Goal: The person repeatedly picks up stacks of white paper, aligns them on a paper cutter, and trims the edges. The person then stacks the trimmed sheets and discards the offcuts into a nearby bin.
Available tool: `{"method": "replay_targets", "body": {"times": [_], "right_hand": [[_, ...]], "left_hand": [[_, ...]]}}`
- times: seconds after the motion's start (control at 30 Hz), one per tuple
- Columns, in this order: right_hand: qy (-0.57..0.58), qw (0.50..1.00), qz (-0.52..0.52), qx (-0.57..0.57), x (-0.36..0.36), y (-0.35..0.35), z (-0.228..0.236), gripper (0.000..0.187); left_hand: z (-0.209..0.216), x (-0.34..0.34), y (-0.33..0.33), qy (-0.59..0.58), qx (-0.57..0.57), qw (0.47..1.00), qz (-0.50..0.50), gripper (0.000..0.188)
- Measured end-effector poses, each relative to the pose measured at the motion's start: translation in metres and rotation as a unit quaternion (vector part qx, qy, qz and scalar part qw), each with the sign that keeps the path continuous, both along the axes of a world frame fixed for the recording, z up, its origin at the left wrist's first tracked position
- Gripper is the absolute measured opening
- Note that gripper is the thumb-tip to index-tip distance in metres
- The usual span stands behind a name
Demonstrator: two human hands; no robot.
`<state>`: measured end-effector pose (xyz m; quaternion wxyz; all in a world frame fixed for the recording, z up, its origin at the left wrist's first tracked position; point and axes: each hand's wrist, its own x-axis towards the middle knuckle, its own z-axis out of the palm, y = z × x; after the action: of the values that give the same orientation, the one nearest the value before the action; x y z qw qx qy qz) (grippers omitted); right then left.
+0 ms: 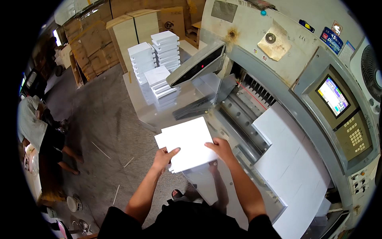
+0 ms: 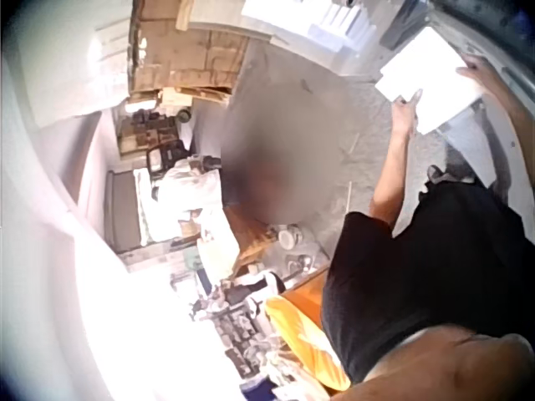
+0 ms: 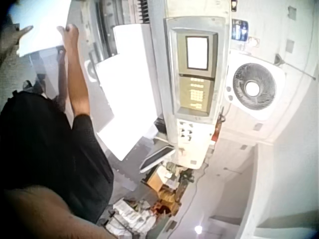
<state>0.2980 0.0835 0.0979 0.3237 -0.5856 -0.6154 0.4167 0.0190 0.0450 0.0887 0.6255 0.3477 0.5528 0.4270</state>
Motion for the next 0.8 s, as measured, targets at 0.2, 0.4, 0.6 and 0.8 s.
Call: {"method": "replay_targets", "body": {"times": [0.2, 0.4, 0.6, 0.8], "right_hand": [[0.007, 0.997, 0.023, -0.068, -0.031, 0.059, -0.039, 0.041], [0.11, 0.988, 0.004, -0.111, -0.03, 0.051, -0.062, 0.041], [0.127, 0.986, -0.015, -0.104, -0.032, 0.042, -0.057, 0.04], [0.087, 0.989, -0.027, -0.118, -0.031, 0.044, -0.057, 0.041]], "left_hand": [[-0.029, -0.024, 0.028, 0.051, -0.043, 0.997, 0.043, 0.044], [-0.03, -0.02, 0.025, 0.095, -0.045, 0.994, 0.034, 0.041], [-0.024, -0.02, 0.021, 0.078, -0.04, 0.996, 0.019, 0.039], [-0.02, -0.019, 0.023, 0.08, -0.035, 0.996, 0.0, 0.037]]}}
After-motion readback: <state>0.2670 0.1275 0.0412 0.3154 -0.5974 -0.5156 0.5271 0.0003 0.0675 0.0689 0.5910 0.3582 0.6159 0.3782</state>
